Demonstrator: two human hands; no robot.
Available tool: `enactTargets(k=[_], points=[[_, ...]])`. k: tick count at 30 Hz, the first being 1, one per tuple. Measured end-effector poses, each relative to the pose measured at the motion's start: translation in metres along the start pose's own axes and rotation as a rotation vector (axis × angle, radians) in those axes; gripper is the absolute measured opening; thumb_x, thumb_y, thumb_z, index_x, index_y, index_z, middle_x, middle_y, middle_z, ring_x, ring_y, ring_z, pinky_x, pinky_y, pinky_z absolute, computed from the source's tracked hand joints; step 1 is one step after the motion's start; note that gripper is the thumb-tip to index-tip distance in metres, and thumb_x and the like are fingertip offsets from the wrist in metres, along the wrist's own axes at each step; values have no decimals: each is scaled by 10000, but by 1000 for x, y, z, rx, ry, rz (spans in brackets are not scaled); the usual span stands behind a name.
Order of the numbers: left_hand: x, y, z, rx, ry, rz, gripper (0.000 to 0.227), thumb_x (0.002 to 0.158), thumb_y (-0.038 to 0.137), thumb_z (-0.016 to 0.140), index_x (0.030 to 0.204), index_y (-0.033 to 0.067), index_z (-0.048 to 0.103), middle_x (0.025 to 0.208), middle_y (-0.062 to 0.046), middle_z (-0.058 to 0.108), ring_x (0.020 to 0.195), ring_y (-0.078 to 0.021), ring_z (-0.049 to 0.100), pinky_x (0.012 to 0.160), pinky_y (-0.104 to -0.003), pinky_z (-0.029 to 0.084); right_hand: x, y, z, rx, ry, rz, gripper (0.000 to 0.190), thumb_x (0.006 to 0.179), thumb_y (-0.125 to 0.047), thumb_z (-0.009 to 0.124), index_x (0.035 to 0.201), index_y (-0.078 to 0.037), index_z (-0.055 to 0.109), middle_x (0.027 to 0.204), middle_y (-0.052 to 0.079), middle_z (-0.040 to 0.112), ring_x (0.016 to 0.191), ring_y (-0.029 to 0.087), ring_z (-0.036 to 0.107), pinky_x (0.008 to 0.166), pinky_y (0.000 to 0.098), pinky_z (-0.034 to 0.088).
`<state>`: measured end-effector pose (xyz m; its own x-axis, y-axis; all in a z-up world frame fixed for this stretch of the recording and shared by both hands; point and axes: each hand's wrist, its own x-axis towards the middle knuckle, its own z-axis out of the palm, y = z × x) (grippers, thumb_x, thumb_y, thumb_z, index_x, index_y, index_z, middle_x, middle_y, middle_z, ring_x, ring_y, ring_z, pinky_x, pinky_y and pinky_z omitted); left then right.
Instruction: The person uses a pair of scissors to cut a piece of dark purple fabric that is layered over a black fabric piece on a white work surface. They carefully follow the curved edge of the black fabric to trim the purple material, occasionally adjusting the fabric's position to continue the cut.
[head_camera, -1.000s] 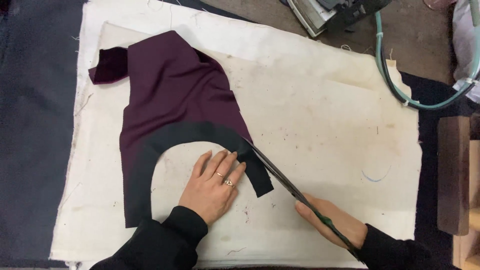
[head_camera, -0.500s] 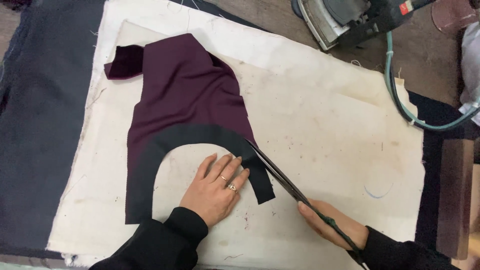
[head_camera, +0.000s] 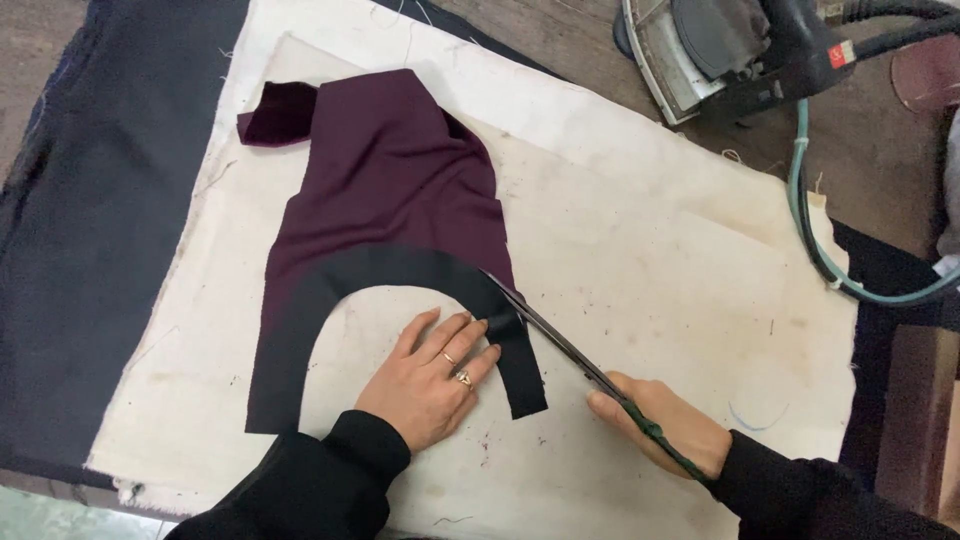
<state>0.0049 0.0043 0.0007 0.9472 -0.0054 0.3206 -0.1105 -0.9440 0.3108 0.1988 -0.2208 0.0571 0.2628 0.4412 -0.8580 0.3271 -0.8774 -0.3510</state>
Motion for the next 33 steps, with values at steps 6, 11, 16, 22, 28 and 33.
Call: enactTargets(k=[6, 11, 16, 22, 28, 33], points=[[8, -1, -4, 71, 71, -211, 481, 872, 190, 545, 1340, 82, 517, 1412, -141, 488, 1321, -296, 447, 1089, -488, 303, 2, 6, -23, 13, -86, -170, 421, 970, -513, 335, 780, -146, 415, 785, -49, 386, 713, 116, 389, 669, 243, 336], [7, -2, 1, 99, 40, -228, 431, 879, 243, 531, 1286, 105, 560, 1374, -134, 519, 1309, -296, 455, 1096, -502, 287, 15, -6, -44, -159, -163, -184, 440, 940, -542, 266, 858, -151, 450, 801, -38, 466, 725, 123, 447, 707, 240, 384], [5, -2, 3, 104, 33, -227, 453, 881, 273, 557, 1305, 114, 551, 1380, -140, 510, 1306, -304, 454, 1096, -504, 284, 23, -19, -53, -180, -166, -218, 455, 933, -556, 278, 839, -145, 448, 775, -38, 440, 694, 124, 423, 676, 256, 381], [5, -2, 1, 97, 27, -222, 455, 880, 284, 563, 1300, 109, 556, 1376, -149, 517, 1300, -317, 460, 1092, -515, 289, 27, -15, -54, -102, -176, -194, 448, 956, -542, 324, 780, -136, 396, 772, -40, 382, 699, 121, 365, 655, 255, 330], [6, -1, 1, 78, -16, -250, 481, 859, 325, 578, 1297, 127, 557, 1461, -203, 402, 1369, -369, 355, 1108, -532, 257, 20, -23, -64, -132, -221, -228, 390, 968, -486, 328, 853, -145, 479, 807, -52, 458, 726, 110, 426, 701, 251, 383], [7, -1, 0, 70, 4, -252, 459, 857, 310, 582, 1277, 125, 573, 1430, -211, 433, 1357, -387, 360, 1089, -550, 277, 30, -39, -76, -308, -232, -232, 471, 929, -575, 305, 830, -140, 458, 719, -23, 444, 634, 132, 436, 627, 289, 362]])
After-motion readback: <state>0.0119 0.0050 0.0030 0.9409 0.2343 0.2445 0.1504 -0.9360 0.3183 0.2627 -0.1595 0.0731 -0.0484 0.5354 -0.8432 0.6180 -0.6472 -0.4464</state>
